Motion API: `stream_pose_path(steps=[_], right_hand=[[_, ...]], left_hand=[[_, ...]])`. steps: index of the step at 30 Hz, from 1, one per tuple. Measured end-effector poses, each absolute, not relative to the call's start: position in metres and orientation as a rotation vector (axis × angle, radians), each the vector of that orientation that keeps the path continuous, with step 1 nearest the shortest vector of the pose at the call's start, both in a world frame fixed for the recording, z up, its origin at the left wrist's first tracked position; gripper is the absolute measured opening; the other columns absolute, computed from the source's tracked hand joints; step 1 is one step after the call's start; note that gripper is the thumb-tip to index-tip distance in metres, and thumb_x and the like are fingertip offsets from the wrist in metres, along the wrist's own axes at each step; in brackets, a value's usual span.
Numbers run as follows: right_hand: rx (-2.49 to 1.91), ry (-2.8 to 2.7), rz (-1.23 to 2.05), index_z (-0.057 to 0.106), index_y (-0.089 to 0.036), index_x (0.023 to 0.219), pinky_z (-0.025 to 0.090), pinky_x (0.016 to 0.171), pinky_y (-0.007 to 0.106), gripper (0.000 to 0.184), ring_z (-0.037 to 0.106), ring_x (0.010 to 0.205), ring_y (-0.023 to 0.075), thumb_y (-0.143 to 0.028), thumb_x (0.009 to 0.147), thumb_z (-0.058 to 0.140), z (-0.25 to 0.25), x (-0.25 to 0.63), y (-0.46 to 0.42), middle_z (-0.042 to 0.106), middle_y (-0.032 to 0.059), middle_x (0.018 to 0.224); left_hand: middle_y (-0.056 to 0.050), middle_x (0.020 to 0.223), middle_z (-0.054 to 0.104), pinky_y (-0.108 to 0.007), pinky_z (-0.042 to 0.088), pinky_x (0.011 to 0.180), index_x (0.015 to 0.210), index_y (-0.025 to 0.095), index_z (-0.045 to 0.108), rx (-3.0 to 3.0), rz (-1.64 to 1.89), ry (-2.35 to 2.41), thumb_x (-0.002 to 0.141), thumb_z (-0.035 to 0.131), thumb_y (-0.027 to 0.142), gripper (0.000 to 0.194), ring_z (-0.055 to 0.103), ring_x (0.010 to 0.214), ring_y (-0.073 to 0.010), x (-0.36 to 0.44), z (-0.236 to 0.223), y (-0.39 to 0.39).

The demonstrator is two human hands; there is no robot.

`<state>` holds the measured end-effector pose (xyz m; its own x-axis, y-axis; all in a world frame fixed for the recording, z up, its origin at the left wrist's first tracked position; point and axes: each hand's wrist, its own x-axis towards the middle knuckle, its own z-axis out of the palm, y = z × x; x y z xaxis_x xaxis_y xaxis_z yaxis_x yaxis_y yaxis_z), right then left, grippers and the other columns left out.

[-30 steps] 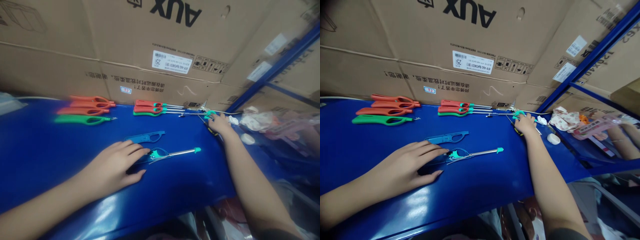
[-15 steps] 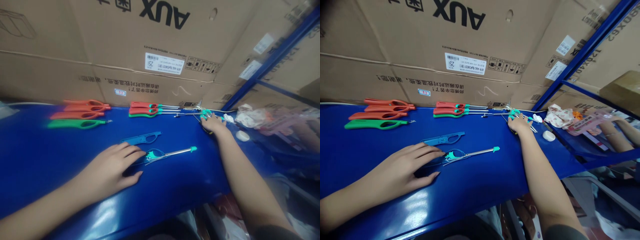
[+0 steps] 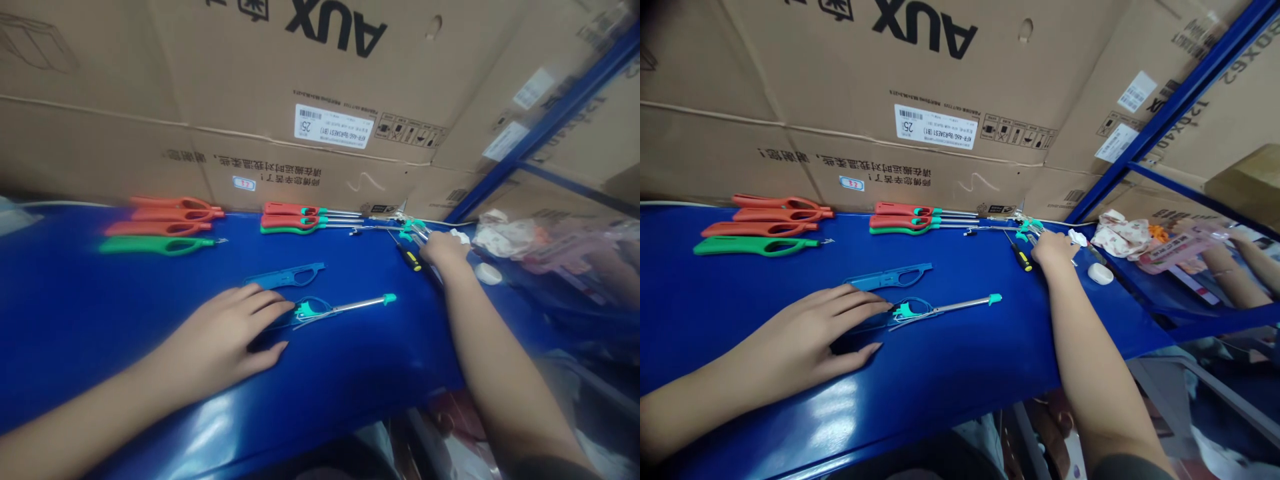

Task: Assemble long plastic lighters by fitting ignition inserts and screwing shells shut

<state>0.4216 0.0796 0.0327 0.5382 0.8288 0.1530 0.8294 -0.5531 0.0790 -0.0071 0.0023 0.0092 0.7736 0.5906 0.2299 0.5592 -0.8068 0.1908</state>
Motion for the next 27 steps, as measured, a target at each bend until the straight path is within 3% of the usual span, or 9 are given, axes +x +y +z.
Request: stream_pose_path(steps=[3,7,10,14,18,23,27], right_hand=[[-2.655,-1.423,-0.221,0.073,-0.006,0.098,0.044,0.090,0.059,0.029,0.060,0.112,0.0458,-0.031,0.084,0.066,0.047,0.410,0.075,0.065,0.0310,0.110],[-2.229,-1.695,-0.014,0.071,-0.014,0.100,0.050,0.084,0.040,0.023,0.068,0.096,0.0295,-0.031,0.092,0.058,0.056,0.364,0.065,0.071,0.0161,0.101],[-1.826,-1.928,0.147,0.068,-0.021,0.098,0.050,0.092,0.031,0.014,0.065,0.104,0.0197,-0.032,0.092,0.062,0.049,0.313,0.046,0.071,0.0066,0.110],[-1.020,-2.115,0.560,0.064,-0.021,0.092,0.049,0.088,0.035,0.004,0.063,0.093,0.0180,-0.024,0.092,0.065,0.032,0.260,0.009,0.068,0.0053,0.098],[-0.932,-2.124,0.738,0.062,-0.021,0.093,0.046,0.088,0.036,0.004,0.062,0.094,0.0170,-0.021,0.093,0.066,0.021,0.244,-0.012,0.067,0.0035,0.098],[-0.964,-2.267,0.602,0.062,-0.023,0.103,0.041,0.089,0.037,0.007,0.061,0.099,0.0177,-0.024,0.096,0.063,0.019,0.247,-0.012,0.068,0.0021,0.107],[-1.031,-2.454,0.498,0.061,-0.024,0.109,0.040,0.091,0.039,0.014,0.059,0.102,0.0197,-0.032,0.097,0.063,0.018,0.251,-0.013,0.066,0.0026,0.112]], left_hand=[[-0.006,0.128,0.069,-0.046,0.053,0.097,0.130,0.026,0.064,2.745,0.497,0.937,0.092,0.062,0.047,0.043,0.062,0.117,-0.0300,-0.006,0.013,0.001],[-0.005,0.128,0.069,-0.040,0.054,0.101,0.131,0.027,0.065,2.429,0.689,0.994,0.094,0.061,0.050,0.043,0.062,0.119,-0.0248,-0.002,0.014,0.000],[-0.004,0.128,0.070,-0.040,0.052,0.105,0.130,0.027,0.067,2.214,0.820,1.060,0.096,0.060,0.047,0.040,0.063,0.119,-0.0231,0.005,0.011,0.000],[-0.005,0.127,0.071,-0.040,0.050,0.107,0.128,0.025,0.068,2.052,0.953,1.029,0.094,0.065,0.039,0.037,0.064,0.119,-0.0223,0.015,0.007,-0.004],[-0.004,0.124,0.073,-0.034,0.050,0.107,0.108,0.023,0.077,1.915,1.020,0.920,0.096,0.065,0.031,0.019,0.067,0.115,-0.0188,0.022,0.008,-0.011],[-0.003,0.115,0.076,-0.028,0.050,0.103,0.105,0.021,0.075,1.783,0.977,0.888,0.096,0.064,0.026,0.014,0.069,0.110,-0.0163,0.023,0.008,-0.009],[-0.002,0.113,0.073,-0.025,0.052,0.096,0.114,0.020,0.068,1.722,0.922,0.890,0.101,0.056,0.028,0.019,0.068,0.105,-0.0143,0.018,0.006,-0.005]])
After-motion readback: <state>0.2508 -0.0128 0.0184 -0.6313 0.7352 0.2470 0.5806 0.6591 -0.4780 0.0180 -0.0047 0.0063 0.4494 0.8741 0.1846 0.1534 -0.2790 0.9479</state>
